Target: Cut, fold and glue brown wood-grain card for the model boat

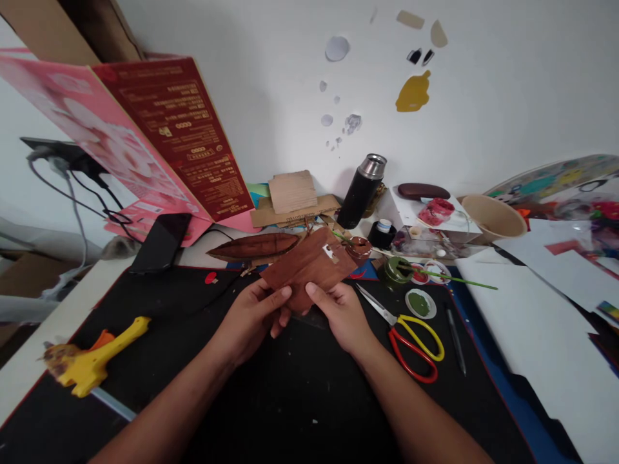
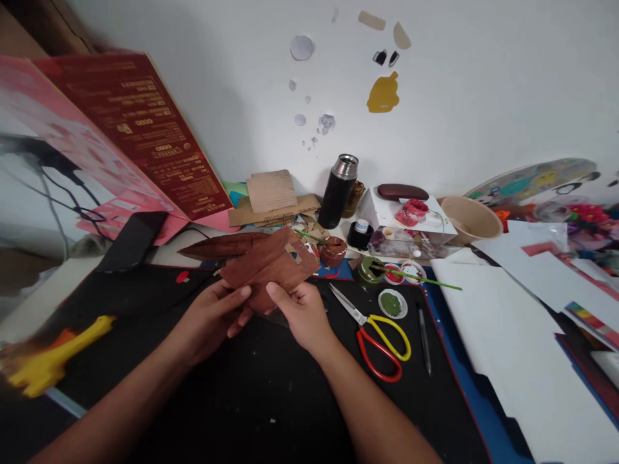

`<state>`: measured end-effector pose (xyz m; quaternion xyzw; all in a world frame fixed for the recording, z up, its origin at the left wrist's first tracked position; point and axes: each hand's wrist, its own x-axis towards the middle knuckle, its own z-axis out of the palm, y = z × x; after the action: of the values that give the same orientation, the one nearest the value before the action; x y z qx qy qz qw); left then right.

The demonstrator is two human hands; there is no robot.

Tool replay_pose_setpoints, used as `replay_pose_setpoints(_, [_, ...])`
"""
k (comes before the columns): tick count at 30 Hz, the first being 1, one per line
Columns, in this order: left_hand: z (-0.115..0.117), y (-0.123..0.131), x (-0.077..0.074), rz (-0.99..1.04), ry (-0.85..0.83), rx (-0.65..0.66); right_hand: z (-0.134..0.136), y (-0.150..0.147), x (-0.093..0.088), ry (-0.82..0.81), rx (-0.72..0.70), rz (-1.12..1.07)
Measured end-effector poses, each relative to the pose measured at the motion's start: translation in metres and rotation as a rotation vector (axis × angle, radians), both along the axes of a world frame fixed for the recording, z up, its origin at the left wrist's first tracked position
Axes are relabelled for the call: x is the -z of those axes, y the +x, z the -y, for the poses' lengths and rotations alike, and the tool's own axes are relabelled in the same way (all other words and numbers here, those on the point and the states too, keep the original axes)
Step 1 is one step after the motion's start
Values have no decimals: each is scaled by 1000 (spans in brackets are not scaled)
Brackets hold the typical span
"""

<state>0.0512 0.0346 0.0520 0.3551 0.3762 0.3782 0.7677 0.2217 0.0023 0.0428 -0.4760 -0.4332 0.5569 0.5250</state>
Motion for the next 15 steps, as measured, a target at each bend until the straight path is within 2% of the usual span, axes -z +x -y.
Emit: replay_pose_setpoints(15, [1, -4, 3, 112, -146, 15, -2, 1, 10, -29, -46, -220])
